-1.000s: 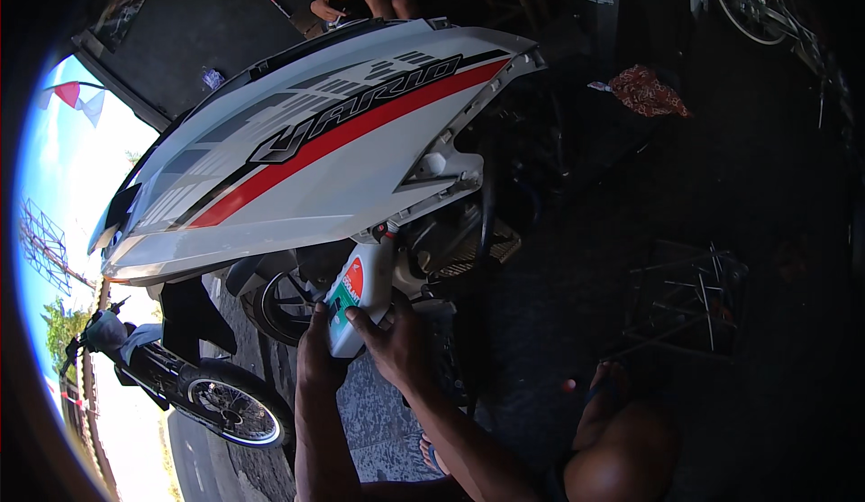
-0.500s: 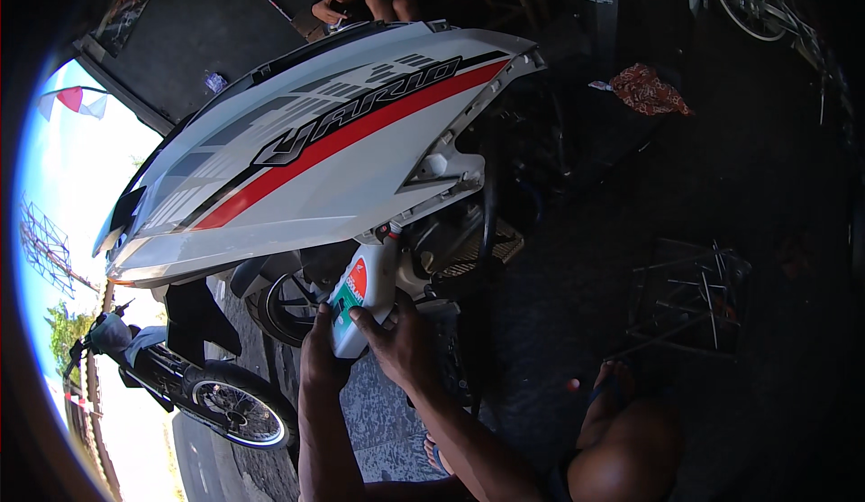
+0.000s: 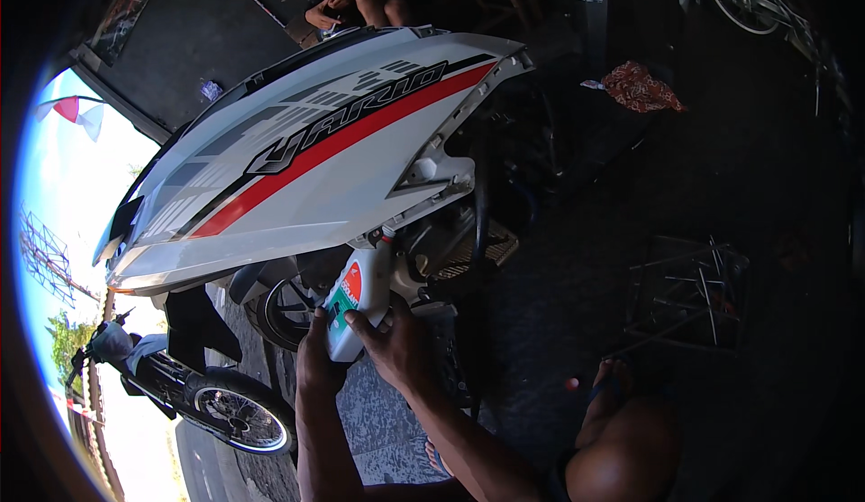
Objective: The person drains oil from a motorcycle into a pan, cleans a small part at a counter, and then uses a long socket wrench to tighten bolts on the engine block.
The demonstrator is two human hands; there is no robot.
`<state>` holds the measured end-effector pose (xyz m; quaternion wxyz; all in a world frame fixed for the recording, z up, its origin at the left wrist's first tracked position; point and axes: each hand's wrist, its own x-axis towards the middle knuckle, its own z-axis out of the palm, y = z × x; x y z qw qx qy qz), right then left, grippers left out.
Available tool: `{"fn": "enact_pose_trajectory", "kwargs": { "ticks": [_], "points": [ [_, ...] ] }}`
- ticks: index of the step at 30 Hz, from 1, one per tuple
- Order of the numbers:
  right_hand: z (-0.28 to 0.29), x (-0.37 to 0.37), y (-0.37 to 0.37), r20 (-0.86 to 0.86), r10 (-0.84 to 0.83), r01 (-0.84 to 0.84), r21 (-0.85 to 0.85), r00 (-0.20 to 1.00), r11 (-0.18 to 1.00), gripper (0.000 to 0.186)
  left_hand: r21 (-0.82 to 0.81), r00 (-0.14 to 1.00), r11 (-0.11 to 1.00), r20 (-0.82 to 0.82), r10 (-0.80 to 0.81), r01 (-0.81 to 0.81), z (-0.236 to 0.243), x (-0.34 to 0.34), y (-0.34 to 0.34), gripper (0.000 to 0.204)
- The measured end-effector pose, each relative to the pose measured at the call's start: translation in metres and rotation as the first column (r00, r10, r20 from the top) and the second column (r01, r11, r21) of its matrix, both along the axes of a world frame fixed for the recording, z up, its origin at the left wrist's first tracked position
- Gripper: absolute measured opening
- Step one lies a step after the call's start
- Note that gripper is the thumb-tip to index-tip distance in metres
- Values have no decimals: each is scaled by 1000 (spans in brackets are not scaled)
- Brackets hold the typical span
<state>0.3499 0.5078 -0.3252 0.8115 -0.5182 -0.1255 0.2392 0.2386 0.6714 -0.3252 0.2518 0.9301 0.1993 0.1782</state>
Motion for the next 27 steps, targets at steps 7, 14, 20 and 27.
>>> {"fn": "enact_pose_trajectory", "kwargs": {
  "ticks": [7,14,20,27],
  "points": [
    [-7,-3,5,-49,3,1,81,999,997,60,-972,898,224,30,439,-77,3,7,3,56],
    [4,0,-5,-12,13,-13,10,1000,1000,60,-793,943,584,41,330,-170,-4,0,6,55],
    [-3,-3,4,-24,-23,24,51,999,998,62,-964,859,261,91,504,-51,4,8,-2,64],
    [1,-1,-1,6,-26,26,22,1000,999,61,-897,916,419,41,399,-143,7,3,3,60]
  ]
}}
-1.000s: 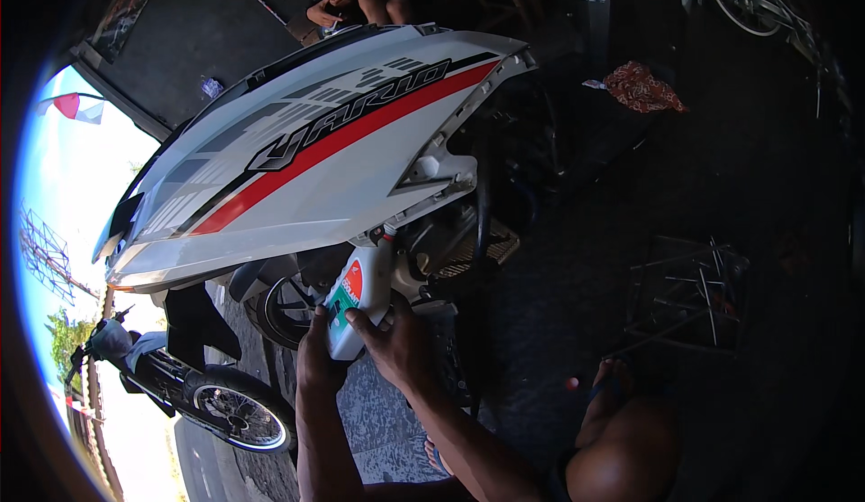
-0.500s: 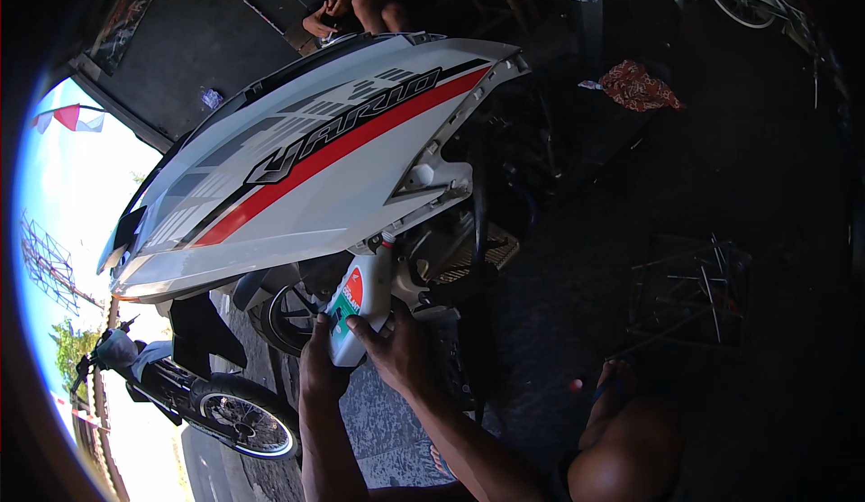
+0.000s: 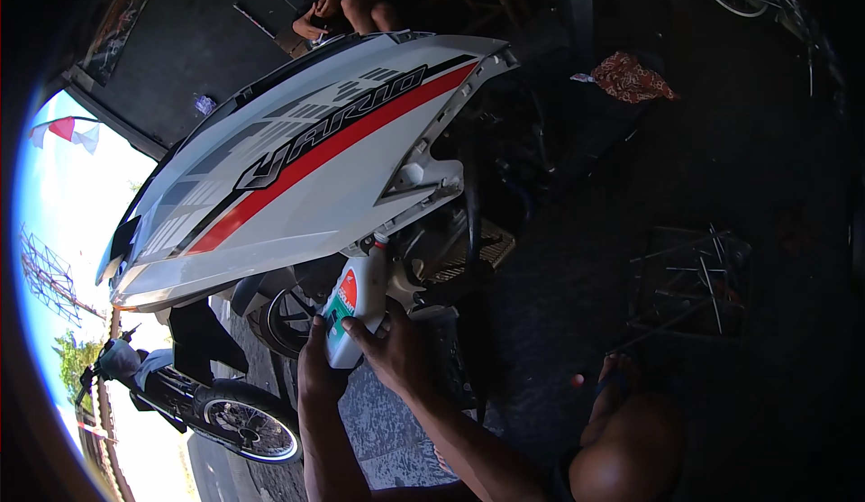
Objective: The person drains oil from a motorcycle into a pan, cleans a small part at a counter, and then uses a long socket wrench to tighten bolts on the engine block.
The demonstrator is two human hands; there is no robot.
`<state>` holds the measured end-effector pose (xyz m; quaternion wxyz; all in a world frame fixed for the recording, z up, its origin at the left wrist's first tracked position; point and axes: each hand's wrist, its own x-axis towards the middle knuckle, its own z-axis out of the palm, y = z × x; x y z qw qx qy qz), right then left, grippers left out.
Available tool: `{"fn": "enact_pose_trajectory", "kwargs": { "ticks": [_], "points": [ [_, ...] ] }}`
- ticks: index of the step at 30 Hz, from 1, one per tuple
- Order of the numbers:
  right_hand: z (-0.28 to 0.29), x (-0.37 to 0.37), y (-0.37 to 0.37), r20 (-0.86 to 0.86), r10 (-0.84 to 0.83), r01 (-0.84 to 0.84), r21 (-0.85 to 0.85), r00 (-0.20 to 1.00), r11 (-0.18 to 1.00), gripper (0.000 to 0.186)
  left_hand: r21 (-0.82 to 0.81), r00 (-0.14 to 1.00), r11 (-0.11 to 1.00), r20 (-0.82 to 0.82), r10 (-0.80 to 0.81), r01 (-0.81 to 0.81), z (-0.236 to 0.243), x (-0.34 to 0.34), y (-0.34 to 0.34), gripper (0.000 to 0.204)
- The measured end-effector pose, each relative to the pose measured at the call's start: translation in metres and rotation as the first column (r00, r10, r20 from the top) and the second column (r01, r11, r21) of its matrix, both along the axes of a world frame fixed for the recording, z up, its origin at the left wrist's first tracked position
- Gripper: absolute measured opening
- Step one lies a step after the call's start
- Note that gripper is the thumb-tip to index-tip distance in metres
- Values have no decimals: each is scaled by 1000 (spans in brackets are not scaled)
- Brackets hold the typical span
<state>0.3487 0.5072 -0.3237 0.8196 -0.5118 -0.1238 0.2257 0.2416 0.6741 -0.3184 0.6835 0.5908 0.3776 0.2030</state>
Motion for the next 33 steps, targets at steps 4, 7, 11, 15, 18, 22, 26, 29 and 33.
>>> {"fn": "enact_pose_trajectory", "kwargs": {
  "ticks": [4,7,11,15,18,22,26,29,33],
  "points": [
    [-9,-1,4,17,-11,12,-34,1000,999,60,-15,992,999,-118,-37,36,26,20,-38,62],
    [-10,-2,7,3,-3,3,-18,1000,1000,60,-117,996,993,-85,19,-29,33,25,-46,57],
    [-13,-4,9,-9,-17,17,-5,1000,1000,61,-69,993,996,-106,-56,49,26,19,-33,56],
    [-18,-7,16,-42,-44,46,51,998,998,60,-97,996,994,-73,-55,48,28,21,-40,57],
    [-7,-3,4,-39,-2,1,-12,999,1000,61,55,989,993,-108,-99,105,29,17,-47,58],
    [-12,-4,9,-33,-43,44,14,999,999,61,-28,994,1000,-106,-15,12,38,25,-57,47],
    [-9,-3,6,-49,-21,23,29,999,999,60,-113,987,989,-141,76,-92,35,31,-51,52],
    [-3,-1,1,-47,9,-10,-29,999,1000,59,-119,982,984,-147,115,-133,42,35,-62,50],
    [-5,-1,3,-37,-15,15,-5,999,1000,58,-24,989,999,-143,27,-31,38,32,-59,52]
  ]
}}
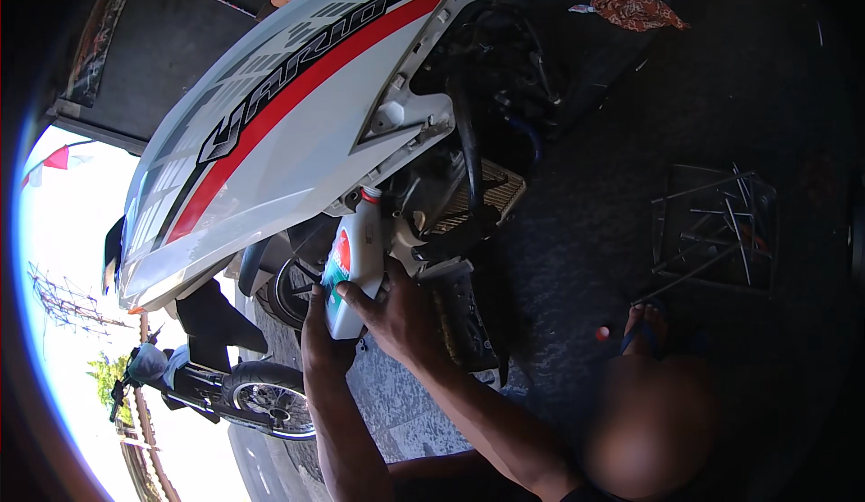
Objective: The person drains oil from a motorcycle into a pan, cleans a small part at a counter, and then uses a long socket wrench to tighten bolts on the engine block.
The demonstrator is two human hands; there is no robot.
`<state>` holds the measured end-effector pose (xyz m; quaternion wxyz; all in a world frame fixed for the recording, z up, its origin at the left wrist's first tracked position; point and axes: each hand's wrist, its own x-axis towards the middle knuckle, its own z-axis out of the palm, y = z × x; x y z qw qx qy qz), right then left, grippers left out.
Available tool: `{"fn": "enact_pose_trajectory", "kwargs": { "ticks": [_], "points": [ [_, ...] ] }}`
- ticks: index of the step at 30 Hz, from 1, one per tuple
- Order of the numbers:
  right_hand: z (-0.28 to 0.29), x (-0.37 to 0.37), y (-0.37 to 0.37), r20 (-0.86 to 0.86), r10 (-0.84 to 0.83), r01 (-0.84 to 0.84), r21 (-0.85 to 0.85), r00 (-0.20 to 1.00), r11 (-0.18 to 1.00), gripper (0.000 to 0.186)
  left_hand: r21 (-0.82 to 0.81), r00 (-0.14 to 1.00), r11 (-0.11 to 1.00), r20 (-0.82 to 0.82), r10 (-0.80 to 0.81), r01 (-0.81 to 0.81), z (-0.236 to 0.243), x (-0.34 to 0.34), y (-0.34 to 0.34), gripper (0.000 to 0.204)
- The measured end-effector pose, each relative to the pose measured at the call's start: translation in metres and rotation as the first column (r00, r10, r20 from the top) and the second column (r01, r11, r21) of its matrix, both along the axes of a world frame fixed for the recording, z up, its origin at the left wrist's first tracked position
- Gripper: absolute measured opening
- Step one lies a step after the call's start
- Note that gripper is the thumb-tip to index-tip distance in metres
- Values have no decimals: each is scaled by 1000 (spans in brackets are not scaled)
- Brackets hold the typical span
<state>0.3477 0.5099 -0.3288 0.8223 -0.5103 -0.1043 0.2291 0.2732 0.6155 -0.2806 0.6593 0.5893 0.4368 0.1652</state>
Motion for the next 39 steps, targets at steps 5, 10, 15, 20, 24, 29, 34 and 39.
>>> {"fn": "enact_pose_trajectory", "kwargs": {
  "ticks": [5,10,15,20,24,29,34,39],
  "points": [
    [3,1,-4,-7,14,-14,-12,1000,1000,58,-80,998,995,-23,56,-58,-1,-3,8,53],
    [-2,-1,3,-10,-13,13,28,1000,1000,57,97,997,993,-10,-72,72,-5,-13,11,57],
    [-4,-1,4,-23,7,-6,24,1000,1000,58,-96,995,991,-14,97,-98,1,-1,4,52],
    [-5,-1,6,-42,16,-14,37,999,999,59,-68,999,996,-5,52,-53,2,0,3,52],
    [-1,0,2,-25,21,-21,12,999,1000,59,24,1000,1000,15,15,-16,6,0,-10,52],
    [0,2,-2,-17,26,-26,-3,1000,1000,59,-56,994,993,-19,103,-104,2,2,-2,53],
    [-2,2,-1,-18,25,-25,11,1000,1000,59,-46,997,996,-31,70,-71,-1,-1,4,53],
    [3,3,-5,-34,61,-61,9,998,998,60,204,991,971,-51,-121,129,-20,-27,38,57]
  ]
}}
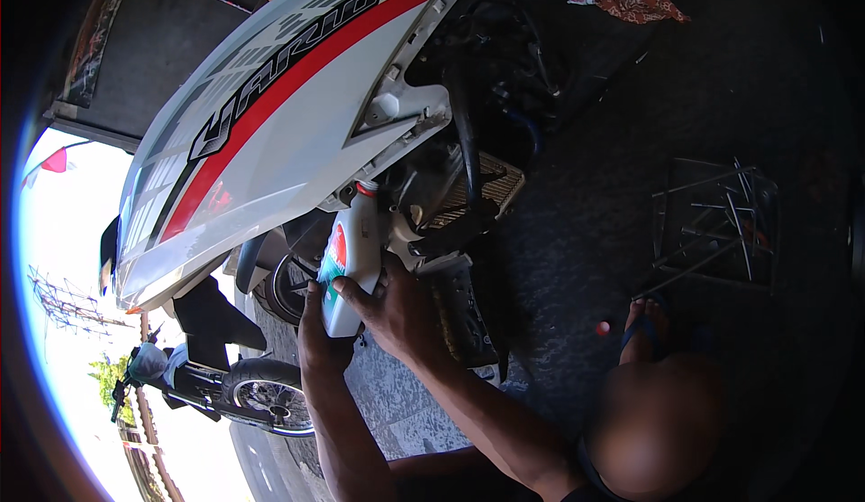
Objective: The person drains oil from a motorcycle into a pan, cleans a small part at a counter, and then uses a long socket wrench to tighten bolts on the engine block.
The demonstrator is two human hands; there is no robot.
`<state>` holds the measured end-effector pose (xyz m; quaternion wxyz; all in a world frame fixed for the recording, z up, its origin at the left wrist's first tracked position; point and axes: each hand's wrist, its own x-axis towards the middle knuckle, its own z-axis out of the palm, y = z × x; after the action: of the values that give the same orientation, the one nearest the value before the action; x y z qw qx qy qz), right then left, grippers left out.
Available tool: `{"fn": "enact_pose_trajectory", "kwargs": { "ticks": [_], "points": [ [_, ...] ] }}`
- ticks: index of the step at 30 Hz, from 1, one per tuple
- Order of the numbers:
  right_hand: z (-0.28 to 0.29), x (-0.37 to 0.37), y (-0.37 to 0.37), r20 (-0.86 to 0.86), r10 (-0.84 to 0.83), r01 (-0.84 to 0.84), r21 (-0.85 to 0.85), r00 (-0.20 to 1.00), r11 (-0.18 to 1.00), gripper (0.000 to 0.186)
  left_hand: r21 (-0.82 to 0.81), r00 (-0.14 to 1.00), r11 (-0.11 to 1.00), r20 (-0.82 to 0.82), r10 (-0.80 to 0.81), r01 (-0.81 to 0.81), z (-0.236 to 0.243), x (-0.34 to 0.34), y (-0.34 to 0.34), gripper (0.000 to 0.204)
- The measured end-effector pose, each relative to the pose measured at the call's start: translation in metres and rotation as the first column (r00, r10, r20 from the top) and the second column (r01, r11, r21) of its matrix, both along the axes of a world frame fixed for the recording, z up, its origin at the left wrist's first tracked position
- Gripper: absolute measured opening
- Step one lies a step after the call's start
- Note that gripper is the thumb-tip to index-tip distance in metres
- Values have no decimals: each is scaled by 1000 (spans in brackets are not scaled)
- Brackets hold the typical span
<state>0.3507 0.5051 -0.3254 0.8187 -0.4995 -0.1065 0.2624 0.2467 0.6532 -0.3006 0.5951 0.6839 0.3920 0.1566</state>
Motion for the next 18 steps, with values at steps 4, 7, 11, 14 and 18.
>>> {"fn": "enact_pose_trajectory", "kwargs": {
  "ticks": [4,7,11,14,18],
  "points": [
    [-2,1,0,32,-43,44,-24,999,999,60,-185,991,974,25,134,-127,15,21,-29,55],
    [-3,0,1,18,-35,35,-7,999,999,60,-269,980,945,22,199,-186,23,30,-42,53],
    [-1,0,0,12,-31,31,-4,999,1000,60,-282,982,943,25,189,-174,23,27,-39,53],
    [-2,1,1,6,-23,23,5,1000,1000,59,-242,987,958,15,161,-152,22,25,-36,53],
    [-3,1,2,1,-17,17,8,1000,1000,59,-173,995,980,14,103,-99,20,21,-33,53]
  ]
}}
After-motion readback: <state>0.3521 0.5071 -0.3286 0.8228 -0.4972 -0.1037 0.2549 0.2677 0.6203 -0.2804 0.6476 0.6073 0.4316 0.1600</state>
